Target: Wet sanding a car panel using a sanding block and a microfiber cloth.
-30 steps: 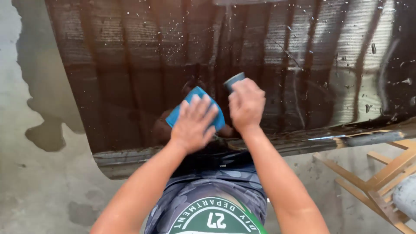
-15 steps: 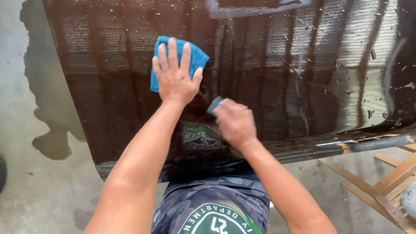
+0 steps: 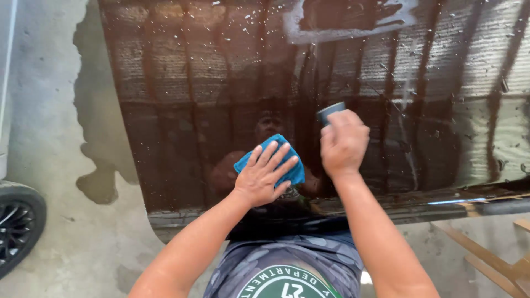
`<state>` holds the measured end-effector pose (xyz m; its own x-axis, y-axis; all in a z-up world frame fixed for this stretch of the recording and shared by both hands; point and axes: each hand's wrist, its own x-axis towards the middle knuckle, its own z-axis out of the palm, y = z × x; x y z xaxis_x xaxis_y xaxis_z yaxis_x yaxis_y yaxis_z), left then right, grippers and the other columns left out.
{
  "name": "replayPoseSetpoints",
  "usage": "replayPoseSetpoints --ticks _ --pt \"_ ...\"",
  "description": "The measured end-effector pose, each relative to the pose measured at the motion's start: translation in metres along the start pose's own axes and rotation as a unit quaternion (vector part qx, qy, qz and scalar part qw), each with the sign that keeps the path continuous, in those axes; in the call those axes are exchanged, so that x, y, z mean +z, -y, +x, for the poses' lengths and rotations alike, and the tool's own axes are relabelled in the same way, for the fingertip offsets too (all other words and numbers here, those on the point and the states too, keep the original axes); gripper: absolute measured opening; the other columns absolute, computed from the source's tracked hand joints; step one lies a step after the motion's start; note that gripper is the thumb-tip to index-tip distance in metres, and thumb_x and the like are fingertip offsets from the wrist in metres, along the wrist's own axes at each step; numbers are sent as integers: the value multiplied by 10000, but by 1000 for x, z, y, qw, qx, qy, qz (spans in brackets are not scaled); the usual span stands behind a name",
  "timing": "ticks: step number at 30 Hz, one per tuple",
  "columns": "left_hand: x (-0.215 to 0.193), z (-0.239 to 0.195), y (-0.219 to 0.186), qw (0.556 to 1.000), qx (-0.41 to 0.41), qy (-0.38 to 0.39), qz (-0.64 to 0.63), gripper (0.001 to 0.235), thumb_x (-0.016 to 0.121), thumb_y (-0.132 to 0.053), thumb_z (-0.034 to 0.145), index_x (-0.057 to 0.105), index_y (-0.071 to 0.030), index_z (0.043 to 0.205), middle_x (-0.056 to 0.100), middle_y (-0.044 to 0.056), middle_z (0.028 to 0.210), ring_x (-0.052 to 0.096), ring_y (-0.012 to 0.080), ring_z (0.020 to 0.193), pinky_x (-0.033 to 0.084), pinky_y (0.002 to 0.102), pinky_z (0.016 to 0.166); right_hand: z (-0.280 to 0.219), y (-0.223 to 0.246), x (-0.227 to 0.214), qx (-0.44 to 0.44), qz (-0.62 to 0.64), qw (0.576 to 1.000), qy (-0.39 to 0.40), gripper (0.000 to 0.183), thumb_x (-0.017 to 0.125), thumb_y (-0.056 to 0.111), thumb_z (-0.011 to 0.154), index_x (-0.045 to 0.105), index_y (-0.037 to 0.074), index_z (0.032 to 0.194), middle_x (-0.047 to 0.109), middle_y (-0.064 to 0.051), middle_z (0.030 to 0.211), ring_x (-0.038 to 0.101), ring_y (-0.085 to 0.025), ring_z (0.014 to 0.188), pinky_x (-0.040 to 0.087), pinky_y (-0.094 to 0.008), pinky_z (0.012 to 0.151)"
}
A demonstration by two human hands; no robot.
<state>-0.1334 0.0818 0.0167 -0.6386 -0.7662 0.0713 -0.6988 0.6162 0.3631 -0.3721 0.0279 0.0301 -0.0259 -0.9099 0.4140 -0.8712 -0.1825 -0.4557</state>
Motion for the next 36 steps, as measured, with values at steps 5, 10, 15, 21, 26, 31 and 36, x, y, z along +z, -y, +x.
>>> replayPoseSetpoints --ticks 5,10,15,21,26,31,36 --pt "-23 46 49 990 -133 -43 35 679 636 -488 921 476 -243 1534 347 127 1652 297 372 1520 217 597 1227 2 26 -15 -35 121 972 197 223 700 108 893 680 120 1114 666 -124 1157 636 -335 1015 511 -446 817" --pt "-18 60 71 968 -223 -92 73 710 614 -507 963 451 -194 1580 299 148 1676 279 402 1526 211 605 1224 21 -11 -14 17 -18 998 64 273 667 53 899 684 95 1169 654 -135 1270 607 -383 1057 501 -506 882" --pt "-24 50 80 976 -181 -62 104 743 600 -527 968 431 -171 1598 260 152 1691 237 409 1540 172 602 1234 19 27 -2 -56 68 993 78 241 693 91 832 679 128 1070 666 -96 1248 629 -334 1046 525 -485 877" --pt "-30 60 103 953 -285 -54 86 762 587 -536 984 396 -160 1619 221 158 1706 208 423 1557 155 613 1240 36 24 -12 -143 122 967 170 195 718 72 843 685 136 1024 685 -69 1139 669 -331 904 543 -450 769" --pt "-17 71 98 934 -325 -86 123 778 561 -538 994 363 -139 1632 189 181 1709 179 442 1554 146 624 1235 52 13 16 -4 54 998 -21 180 702 62 903 670 129 1068 673 -87 1127 682 -335 946 562 -433 780" --pt "-19 71 95 935 -329 -67 117 790 542 -543 990 349 -134 1638 175 178 1714 168 435 1559 137 616 1240 35 50 19 -205 196 954 100 230 723 103 824 671 101 1048 674 -129 1152 661 -328 947 558 -458 813" --pt "-16 69 96 932 -333 -63 131 778 523 -545 1009 348 -128 1641 177 187 1714 166 430 1561 132 609 1243 72 -10 27 -72 42 996 8 173 720 68 858 682 106 1023 688 -93 1098 666 -317 973 536 -456 819"
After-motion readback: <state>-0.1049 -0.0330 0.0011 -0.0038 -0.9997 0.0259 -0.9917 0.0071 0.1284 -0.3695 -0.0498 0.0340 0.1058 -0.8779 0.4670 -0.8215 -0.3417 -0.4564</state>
